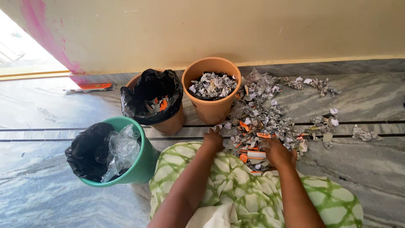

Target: The person sits on the floor and sorts a pile of mixed waste by hand. They separate crumpled paper and plastic wrappers into different buckets, placing paper into a brown bucket and plastic into a green bucket.

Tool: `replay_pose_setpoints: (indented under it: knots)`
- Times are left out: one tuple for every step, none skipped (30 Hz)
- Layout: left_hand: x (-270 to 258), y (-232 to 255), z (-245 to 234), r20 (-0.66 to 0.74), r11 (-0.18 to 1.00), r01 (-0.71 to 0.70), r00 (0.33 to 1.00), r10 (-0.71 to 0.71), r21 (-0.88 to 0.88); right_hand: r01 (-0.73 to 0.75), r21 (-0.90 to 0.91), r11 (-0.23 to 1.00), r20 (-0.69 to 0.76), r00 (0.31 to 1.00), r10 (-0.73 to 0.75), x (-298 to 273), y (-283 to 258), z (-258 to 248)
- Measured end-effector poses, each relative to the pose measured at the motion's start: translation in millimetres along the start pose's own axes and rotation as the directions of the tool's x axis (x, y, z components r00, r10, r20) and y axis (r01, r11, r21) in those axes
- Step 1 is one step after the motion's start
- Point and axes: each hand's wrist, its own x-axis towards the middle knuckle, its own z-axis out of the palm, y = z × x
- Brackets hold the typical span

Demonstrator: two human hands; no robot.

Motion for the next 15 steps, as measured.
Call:
replay_pose_setpoints:
  knots:
    - [17,-5,16,-0.01,1.0,0.005,1.0,-0.005,0.021,0.071,0.055,0.996,-0.044,0.997,-0.069,6,1,3]
    - [30,-12,31,-0.019,0.999,0.012,1.0,-0.011,0.044,0.143,0.109,0.984,-0.09,0.987,-0.134,10,3,8]
    - [39,-16,45,-0.028,0.998,0.019,0.999,-0.017,0.067,0.172,0.122,0.978,-0.109,0.981,-0.159,11,5,14]
    - [47,-21,53,-0.008,0.999,0.035,0.999,-0.035,0.042,0.211,0.133,0.968,-0.135,0.972,-0.193,16,2,17]
    - [52,-23,61,0.012,0.999,0.051,0.999,-0.051,0.017,0.25,0.144,0.957,-0.161,0.961,-0.227,21,2,18]
    - [54,-27,66,0.034,0.998,0.068,0.997,-0.068,-0.002,0.254,0.159,0.954,-0.139,0.963,-0.233,25,-1,20]
    - [59,-28,65,0.011,0.999,0.051,0.999,-0.051,-0.001,0.257,0.174,0.951,-0.116,0.964,-0.239,27,-4,22]
    - [62,-25,65,-0.006,0.999,0.034,0.999,-0.034,-0.006,0.257,0.186,0.948,-0.085,0.966,-0.245,28,-6,24]
    - [64,-25,66,-0.024,1.0,0.017,1.0,-0.017,-0.011,0.265,0.192,0.945,-0.085,0.964,-0.253,30,-8,26]
    - [62,-23,65,-0.051,1.0,0.006,0.999,-0.007,-0.015,0.275,0.196,0.941,-0.083,0.961,-0.263,29,-9,29]
    - [58,-21,62,-0.078,1.0,-0.006,0.997,0.004,-0.018,0.284,0.201,0.937,-0.081,0.959,-0.273,30,-10,31]
    - [51,-19,59,-0.104,1.0,-0.022,0.994,0.019,-0.02,0.294,0.201,0.935,-0.085,0.956,-0.282,30,-9,32]
    - [45,-18,51,-0.065,0.998,-0.017,0.998,0.014,-0.055,0.303,0.2,0.932,-0.088,0.953,-0.291,29,-9,34]
    - [39,-16,39,-0.028,0.996,-0.009,1.0,0.007,-0.094,0.315,0.196,0.928,-0.092,0.949,-0.303,30,-7,34]
    - [31,-14,27,0.009,0.991,0.0,1.0,0.001,-0.133,0.353,0.188,0.916,-0.123,0.934,-0.335,30,-4,35]
